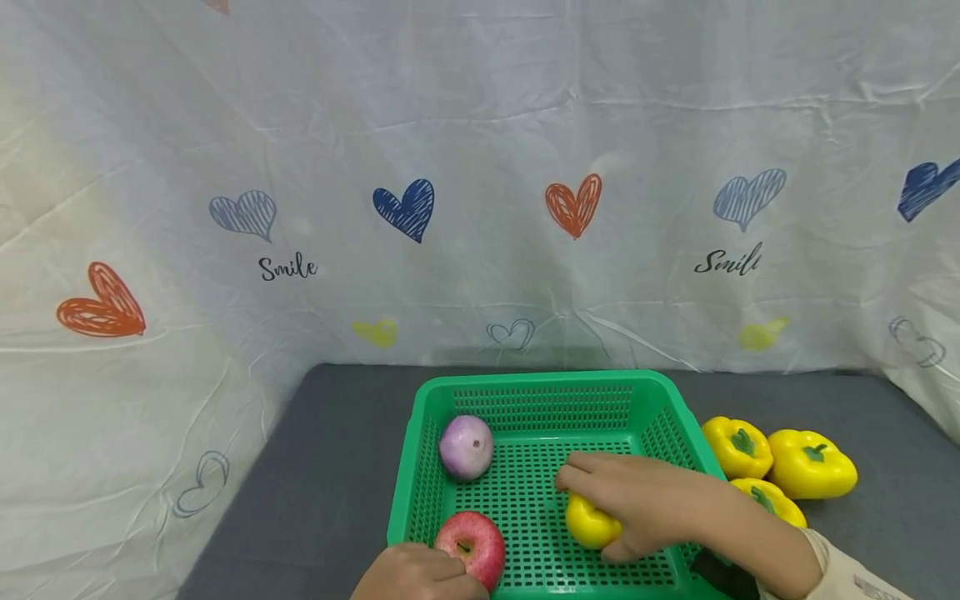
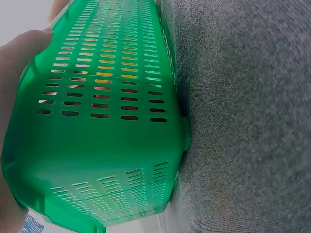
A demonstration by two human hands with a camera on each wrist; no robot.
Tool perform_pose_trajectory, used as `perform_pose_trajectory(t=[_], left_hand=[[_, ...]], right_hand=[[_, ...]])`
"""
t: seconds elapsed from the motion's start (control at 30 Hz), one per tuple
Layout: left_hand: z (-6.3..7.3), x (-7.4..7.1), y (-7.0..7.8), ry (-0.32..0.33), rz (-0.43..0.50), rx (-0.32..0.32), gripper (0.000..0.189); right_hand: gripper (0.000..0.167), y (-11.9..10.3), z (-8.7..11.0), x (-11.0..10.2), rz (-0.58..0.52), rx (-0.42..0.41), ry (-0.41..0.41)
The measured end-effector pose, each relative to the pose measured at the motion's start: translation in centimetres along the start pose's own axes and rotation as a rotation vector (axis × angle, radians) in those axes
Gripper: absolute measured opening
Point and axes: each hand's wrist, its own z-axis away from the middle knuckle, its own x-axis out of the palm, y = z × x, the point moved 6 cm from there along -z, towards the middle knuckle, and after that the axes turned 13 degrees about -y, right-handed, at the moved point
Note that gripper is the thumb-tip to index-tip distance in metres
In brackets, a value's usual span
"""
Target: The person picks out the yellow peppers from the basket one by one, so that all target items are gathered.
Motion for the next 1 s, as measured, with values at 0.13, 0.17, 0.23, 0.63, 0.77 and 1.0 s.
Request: perform_pose_trajectory(t=[0.13,0.17,0.23,0.63,0.77,1.0], left_hand=[[0.0,0.0,0.0,0.003,-0.001,0.003,0.034],[0.0,0.0,0.0,0.005,-0.004,0.006,0.033],[0.0,0.0,0.0,0.005,-0.007,0.011,0.033],[0.1,0.1,0.0,-0.008,-0.001,0.002,0.033],[0.1,0.1,-0.1,-0.011,-0.012,0.010,0.035],[0.1,0.1,0.0,-0.020,0.004,0.002,0.029]], right_hand=[[0.057,-0.1,0.9,-0.6,0.006,-0.022,0.051],[0.057,-0.1,1.1,-0.8,0.009,-0.022,0.064],[0.057,-0.1,1.6,-1.0,0.013,-0.024,0.083],[0.057,-0.8,4.7,-2.3,0.060,-0.021,0.205],[0.058,-0.9,5.8,-2.4,0.079,0.001,0.226],[0.064,-0.7,7.5,-2.1,0.130,0.012,0.283]])
